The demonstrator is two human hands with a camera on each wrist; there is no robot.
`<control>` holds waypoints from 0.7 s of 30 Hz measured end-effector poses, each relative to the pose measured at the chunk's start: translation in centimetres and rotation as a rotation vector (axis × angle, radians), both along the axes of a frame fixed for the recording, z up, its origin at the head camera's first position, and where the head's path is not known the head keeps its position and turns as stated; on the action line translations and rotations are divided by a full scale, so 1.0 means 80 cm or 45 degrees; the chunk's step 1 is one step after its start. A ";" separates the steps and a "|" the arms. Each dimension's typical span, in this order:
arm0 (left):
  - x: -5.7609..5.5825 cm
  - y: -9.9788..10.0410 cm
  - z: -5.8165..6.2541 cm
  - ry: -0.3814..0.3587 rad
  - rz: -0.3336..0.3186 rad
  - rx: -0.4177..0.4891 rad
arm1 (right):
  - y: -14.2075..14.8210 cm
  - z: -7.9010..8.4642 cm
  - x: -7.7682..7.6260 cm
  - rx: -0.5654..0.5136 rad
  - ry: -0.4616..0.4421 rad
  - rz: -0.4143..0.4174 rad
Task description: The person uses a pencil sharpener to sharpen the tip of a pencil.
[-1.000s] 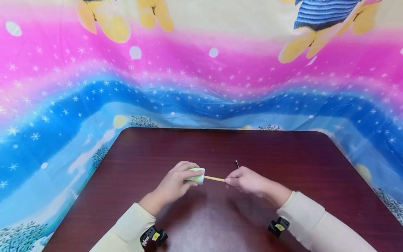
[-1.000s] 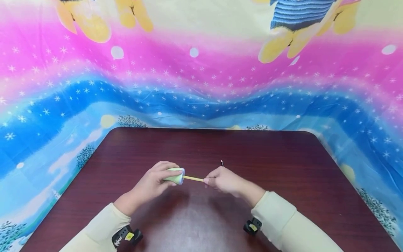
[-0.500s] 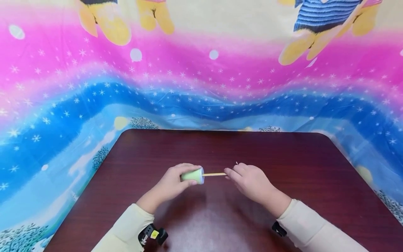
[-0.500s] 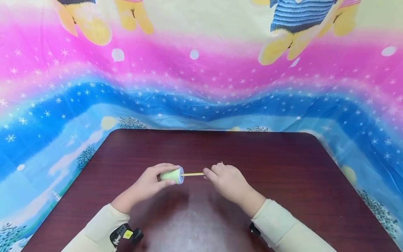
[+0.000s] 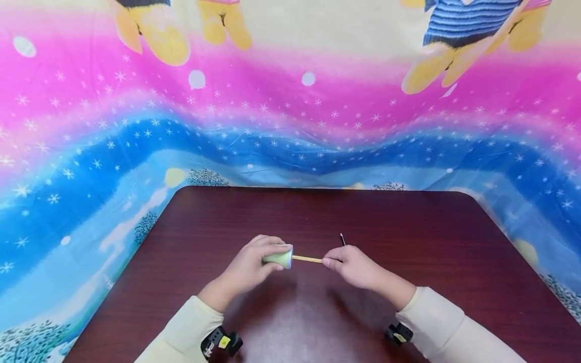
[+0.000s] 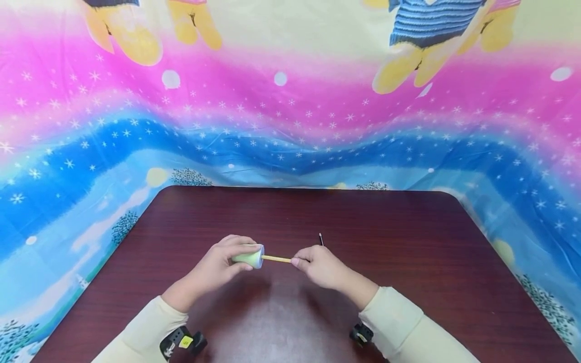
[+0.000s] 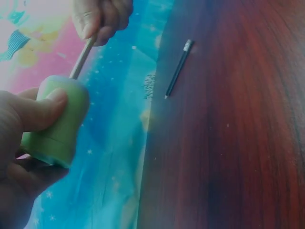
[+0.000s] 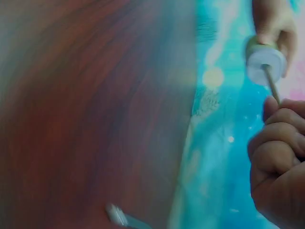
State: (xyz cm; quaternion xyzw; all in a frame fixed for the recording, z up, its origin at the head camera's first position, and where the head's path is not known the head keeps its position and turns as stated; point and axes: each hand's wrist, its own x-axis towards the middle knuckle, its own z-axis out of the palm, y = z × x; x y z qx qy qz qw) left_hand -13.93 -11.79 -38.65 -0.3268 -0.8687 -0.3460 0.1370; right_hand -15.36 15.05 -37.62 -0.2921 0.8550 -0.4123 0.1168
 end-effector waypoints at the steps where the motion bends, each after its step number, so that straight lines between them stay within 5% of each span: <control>1: 0.000 0.001 -0.001 0.052 -0.005 -0.016 | 0.001 0.002 -0.002 -0.073 -0.217 -0.030; 3: 0.001 0.002 -0.001 0.099 -0.004 -0.030 | 0.002 0.005 -0.004 -0.146 -0.469 -0.093; 5: 0.001 0.003 -0.002 0.062 0.017 -0.021 | 0.003 0.005 -0.005 -0.137 -0.478 -0.115; 7: 0.001 0.003 -0.003 -0.021 0.053 0.001 | 0.004 0.002 -0.005 -0.002 -0.152 -0.117; 11: 0.001 0.001 -0.004 -0.236 0.112 0.109 | 0.007 -0.011 -0.004 0.302 0.810 -0.105; 14: 0.000 -0.002 -0.004 -0.380 0.094 0.177 | 0.009 -0.024 -0.010 0.357 1.423 -0.078; 17: -0.002 -0.005 -0.004 -0.508 0.047 0.195 | 0.008 -0.030 -0.015 0.315 1.724 -0.033; 21: -0.002 -0.006 -0.004 -0.563 0.020 0.163 | 0.004 -0.028 -0.014 0.269 1.781 0.020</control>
